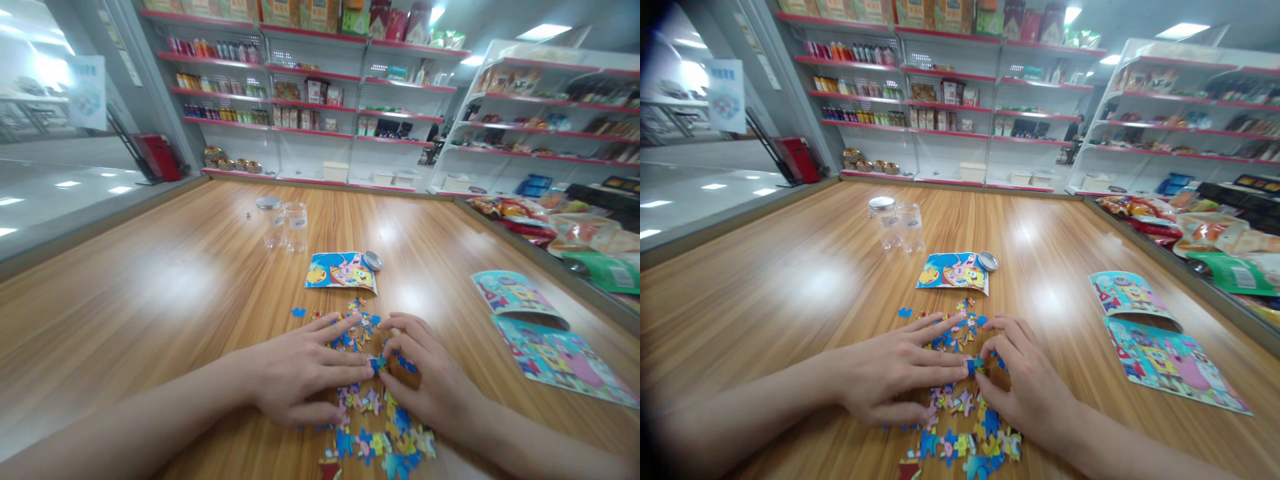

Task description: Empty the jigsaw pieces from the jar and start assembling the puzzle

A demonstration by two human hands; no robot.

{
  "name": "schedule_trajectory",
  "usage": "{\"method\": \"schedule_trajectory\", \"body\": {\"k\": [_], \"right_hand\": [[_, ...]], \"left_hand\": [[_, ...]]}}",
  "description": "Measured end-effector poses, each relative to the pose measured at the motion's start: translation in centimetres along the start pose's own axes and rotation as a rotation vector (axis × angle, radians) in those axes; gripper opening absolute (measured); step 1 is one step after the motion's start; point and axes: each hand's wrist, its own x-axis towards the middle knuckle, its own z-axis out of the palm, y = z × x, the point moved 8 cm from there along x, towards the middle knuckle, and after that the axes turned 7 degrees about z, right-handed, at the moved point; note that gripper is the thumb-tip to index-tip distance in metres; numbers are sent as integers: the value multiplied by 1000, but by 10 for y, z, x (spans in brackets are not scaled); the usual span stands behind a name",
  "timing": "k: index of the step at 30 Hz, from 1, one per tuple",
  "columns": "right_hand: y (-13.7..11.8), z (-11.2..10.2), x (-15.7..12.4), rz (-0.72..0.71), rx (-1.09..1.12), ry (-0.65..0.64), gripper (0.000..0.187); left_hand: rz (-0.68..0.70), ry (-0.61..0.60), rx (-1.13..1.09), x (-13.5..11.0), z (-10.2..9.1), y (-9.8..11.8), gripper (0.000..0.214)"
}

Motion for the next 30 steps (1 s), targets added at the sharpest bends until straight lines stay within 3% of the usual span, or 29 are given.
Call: {"method": "schedule_trajectory", "body": {"k": [6, 11, 19, 25, 30], "right_hand": [[-2, 2, 1, -2, -23, -23, 26], [-3, 1, 1, -10, -24, -26, 13], [-11, -7, 1, -92, 57, 49, 11], [20, -7, 6, 103, 17, 86, 9], [35, -3, 10, 189, 2, 66, 14]], "left_hand": [[27, 30, -38, 2, -4, 3, 64], [31, 51, -34, 1, -4, 3, 65], [33, 3, 29, 2, -1, 4, 70], [-21, 123, 155, -3, -7, -6, 73], [-78, 94, 177, -4, -6, -12, 65]]}}
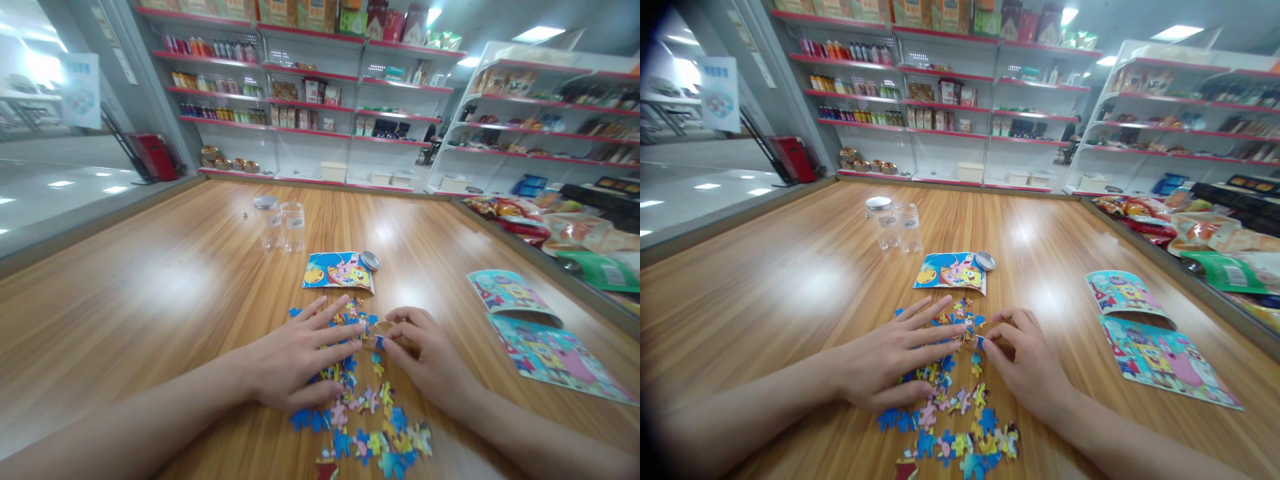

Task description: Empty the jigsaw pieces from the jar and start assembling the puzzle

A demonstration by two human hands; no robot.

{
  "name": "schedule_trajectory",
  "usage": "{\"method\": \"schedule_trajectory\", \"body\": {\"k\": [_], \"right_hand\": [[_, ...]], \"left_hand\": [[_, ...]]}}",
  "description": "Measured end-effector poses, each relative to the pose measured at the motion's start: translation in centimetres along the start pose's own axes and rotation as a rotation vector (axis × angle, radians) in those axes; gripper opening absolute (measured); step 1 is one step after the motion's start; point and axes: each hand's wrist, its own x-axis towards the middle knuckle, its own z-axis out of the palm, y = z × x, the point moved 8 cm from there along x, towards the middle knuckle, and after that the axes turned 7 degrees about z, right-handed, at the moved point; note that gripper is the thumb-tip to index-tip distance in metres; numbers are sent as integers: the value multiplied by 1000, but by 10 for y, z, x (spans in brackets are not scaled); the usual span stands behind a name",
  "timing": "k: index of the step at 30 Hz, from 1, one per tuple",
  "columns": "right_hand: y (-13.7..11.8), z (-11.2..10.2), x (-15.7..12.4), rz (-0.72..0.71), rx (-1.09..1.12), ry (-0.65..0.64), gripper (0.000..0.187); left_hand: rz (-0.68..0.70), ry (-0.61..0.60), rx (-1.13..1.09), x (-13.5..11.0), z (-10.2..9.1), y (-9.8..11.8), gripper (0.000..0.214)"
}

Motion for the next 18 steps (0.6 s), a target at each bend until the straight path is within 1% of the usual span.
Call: {"method": "schedule_trajectory", "body": {"k": [6, 11, 18], "right_hand": [[-2, 0, -1, -11, 2, 1, 8], [-9, -1, -3, -47, -7, -14, 16], [-8, -1, -5, -48, 0, -24, 22]], "left_hand": [[32, 11, -71, 0, 3, 2, 64], [-10, -14, -70, 0, 5, -1, 67], [0, 31, -82, 0, 3, -1, 65]]}}
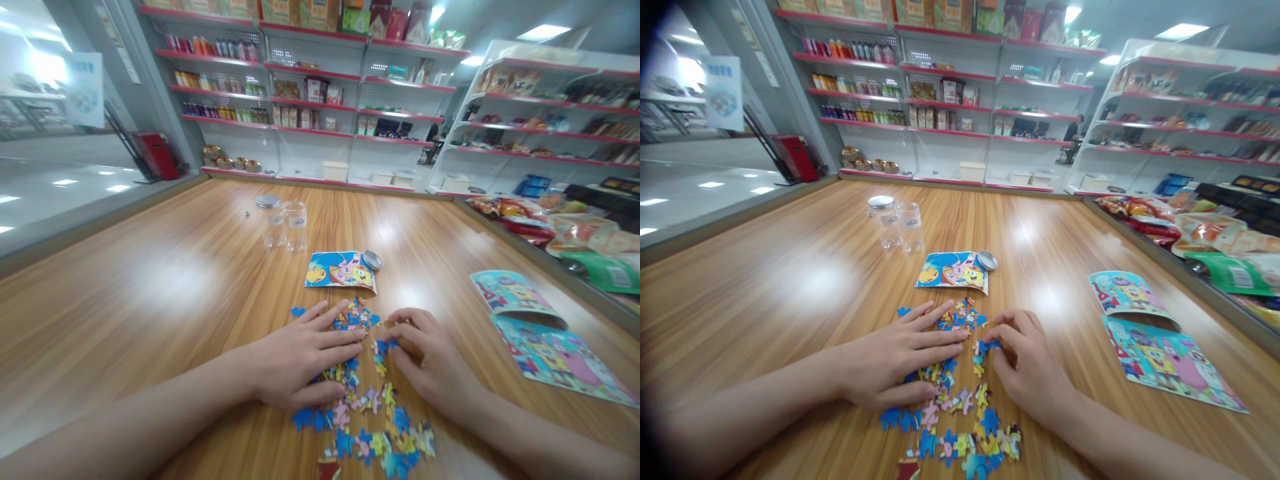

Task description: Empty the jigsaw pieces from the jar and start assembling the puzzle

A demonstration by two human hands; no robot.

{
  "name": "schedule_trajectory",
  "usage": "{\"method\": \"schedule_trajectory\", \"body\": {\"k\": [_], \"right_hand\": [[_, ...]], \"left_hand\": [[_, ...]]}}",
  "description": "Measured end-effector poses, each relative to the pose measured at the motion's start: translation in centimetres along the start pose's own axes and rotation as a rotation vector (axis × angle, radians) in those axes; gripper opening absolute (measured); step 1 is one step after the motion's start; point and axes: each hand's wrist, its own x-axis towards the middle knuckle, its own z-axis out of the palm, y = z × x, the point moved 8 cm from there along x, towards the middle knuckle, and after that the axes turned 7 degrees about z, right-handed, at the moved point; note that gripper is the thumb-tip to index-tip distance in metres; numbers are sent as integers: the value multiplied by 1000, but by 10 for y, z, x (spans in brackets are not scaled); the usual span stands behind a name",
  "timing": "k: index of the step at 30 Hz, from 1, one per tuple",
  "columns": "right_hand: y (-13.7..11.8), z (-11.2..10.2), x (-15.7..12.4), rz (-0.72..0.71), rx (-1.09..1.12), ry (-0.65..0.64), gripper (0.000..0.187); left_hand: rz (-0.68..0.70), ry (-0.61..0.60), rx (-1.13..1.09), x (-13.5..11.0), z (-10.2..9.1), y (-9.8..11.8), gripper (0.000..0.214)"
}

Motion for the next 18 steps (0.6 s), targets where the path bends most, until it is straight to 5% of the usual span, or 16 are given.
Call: {"method": "schedule_trajectory", "body": {"k": [9, 18], "right_hand": [[2, -1, 1, 15, -42, 48, 5], [-10, -4, 0, -40, -38, 28, 12]], "left_hand": [[-11, -73, 24, 2, 2, 0, 63], [3, -116, 42, 1, 5, -1, 66]]}}
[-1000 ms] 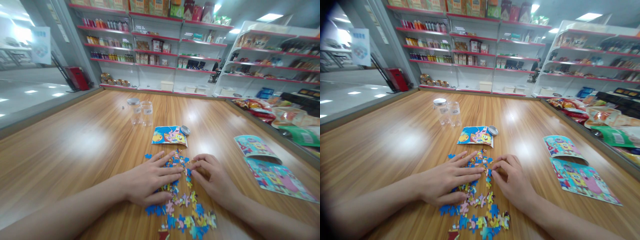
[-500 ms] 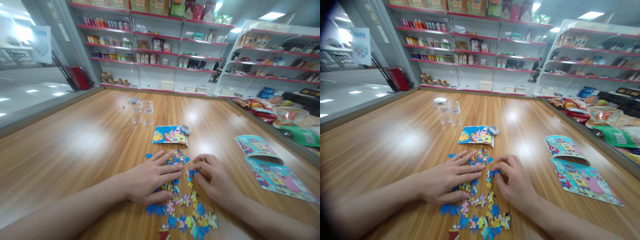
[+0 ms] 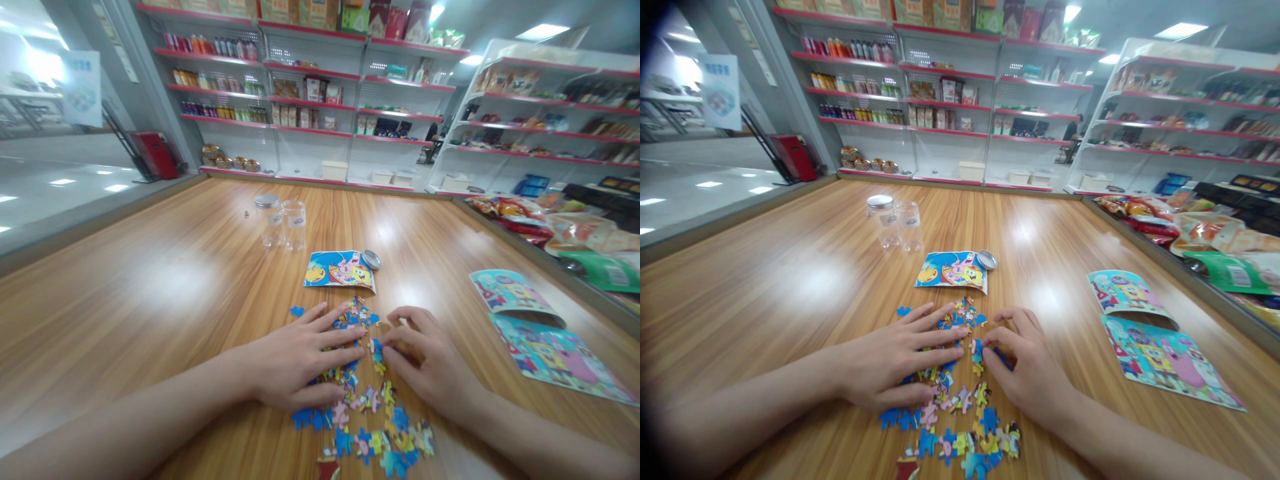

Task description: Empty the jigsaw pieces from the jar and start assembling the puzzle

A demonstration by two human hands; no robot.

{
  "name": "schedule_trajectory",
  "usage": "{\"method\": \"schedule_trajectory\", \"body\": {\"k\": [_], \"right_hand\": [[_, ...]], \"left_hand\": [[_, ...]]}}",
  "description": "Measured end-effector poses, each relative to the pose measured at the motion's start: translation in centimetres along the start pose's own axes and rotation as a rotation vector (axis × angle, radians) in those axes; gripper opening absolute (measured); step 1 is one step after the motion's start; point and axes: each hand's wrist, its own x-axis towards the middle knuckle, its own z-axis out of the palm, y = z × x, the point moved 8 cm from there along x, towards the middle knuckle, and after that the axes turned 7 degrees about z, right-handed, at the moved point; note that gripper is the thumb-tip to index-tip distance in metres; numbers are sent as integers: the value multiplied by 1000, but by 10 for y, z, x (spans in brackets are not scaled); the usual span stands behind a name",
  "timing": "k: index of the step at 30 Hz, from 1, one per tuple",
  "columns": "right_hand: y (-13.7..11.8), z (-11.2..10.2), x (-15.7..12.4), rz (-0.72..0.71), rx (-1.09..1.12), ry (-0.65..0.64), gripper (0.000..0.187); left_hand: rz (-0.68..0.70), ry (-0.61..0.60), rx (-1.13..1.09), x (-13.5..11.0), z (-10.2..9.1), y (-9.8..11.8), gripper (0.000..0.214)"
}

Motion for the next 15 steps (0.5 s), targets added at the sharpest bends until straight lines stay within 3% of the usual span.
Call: {"method": "schedule_trajectory", "body": {"k": [7, 15], "right_hand": [[-7, 5, -3, -84, -57, -61, 37], [-8, 4, -4, -67, -24, -86, 26]], "left_hand": [[-7, -47, -22, 0, 2, 0, 69], [13, 44, -37, 0, -7, 4, 67]]}}
